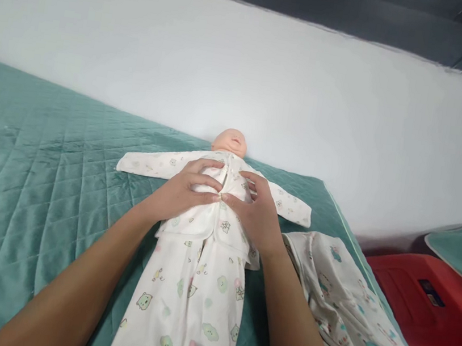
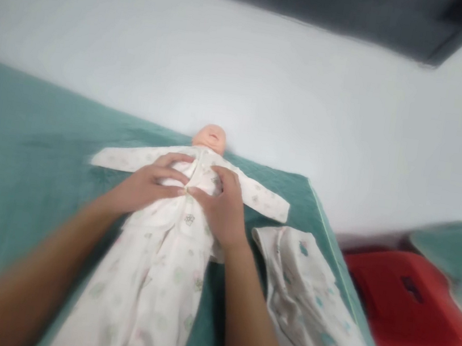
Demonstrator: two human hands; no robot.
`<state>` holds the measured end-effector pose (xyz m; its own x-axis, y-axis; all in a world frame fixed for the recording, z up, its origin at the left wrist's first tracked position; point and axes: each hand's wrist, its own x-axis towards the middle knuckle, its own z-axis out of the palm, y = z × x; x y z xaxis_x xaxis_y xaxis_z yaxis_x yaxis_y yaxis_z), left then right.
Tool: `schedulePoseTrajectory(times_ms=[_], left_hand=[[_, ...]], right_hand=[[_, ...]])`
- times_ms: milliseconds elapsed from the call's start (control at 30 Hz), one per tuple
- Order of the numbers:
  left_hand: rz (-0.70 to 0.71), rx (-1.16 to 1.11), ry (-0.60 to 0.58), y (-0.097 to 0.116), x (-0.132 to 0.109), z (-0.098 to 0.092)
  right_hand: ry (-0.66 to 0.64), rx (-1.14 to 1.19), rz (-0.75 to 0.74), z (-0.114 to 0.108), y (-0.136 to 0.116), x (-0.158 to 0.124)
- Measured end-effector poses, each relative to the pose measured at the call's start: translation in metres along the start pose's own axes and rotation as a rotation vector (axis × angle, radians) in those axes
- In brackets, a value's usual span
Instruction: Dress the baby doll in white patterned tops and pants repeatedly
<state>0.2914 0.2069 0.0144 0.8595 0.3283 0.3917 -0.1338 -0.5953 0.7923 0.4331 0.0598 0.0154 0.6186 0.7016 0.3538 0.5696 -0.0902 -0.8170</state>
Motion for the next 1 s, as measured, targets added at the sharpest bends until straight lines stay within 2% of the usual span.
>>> schedulePoseTrajectory(times_ms=[200, 300, 400, 500, 567, 700, 767, 800, 933, 967, 1000], left_hand=[[0.056, 0.113, 0.158, 0.011, -0.003, 0.014], [0.148, 0.263, 0.116, 0.015, -0.004, 0.015], [0.209, 0.311, 0.050, 0.014, -0.006, 0.013], [0.134, 0.230, 0.071, 0.011, -0.008, 0.010], [0.063, 0.165, 0.090, 0.011, -0.009, 0.009], [-0.041, 0.020, 0.132, 0.014, -0.010, 0.006], [-0.094, -0.130, 0.258, 0.011, -0.010, 0.002], [-0.139, -0.226, 0.364, 0.007, -0.010, -0.002], [-0.404, -0.517, 0.914, -0.020, -0.010, -0.020], [-0.452, -0.539, 0.968, -0.026, -0.010, -0.023], [-0.490, -0.539, 0.942, -0.031, -0.010, -0.024]], right_hand=[[-0.028, 0.115, -0.056, 0.001, 0.001, -0.003], [0.009, 0.153, -0.021, 0.004, -0.008, -0.004], [0.057, 0.053, -0.020, 0.010, -0.019, -0.003], [0.070, 0.022, 0.007, 0.013, -0.021, 0.001], [0.075, 0.108, 0.053, 0.008, -0.015, 0.005], [0.221, 0.297, 0.331, -0.015, 0.004, 0.012], [0.261, 0.239, 0.406, -0.024, 0.013, 0.013], [0.238, 0.203, 0.407, -0.026, 0.015, 0.012], [0.051, 0.107, 0.301, -0.020, 0.023, 0.011], [0.031, 0.058, 0.275, -0.019, 0.025, 0.012], [0.029, -0.012, 0.262, -0.020, 0.028, 0.013]])
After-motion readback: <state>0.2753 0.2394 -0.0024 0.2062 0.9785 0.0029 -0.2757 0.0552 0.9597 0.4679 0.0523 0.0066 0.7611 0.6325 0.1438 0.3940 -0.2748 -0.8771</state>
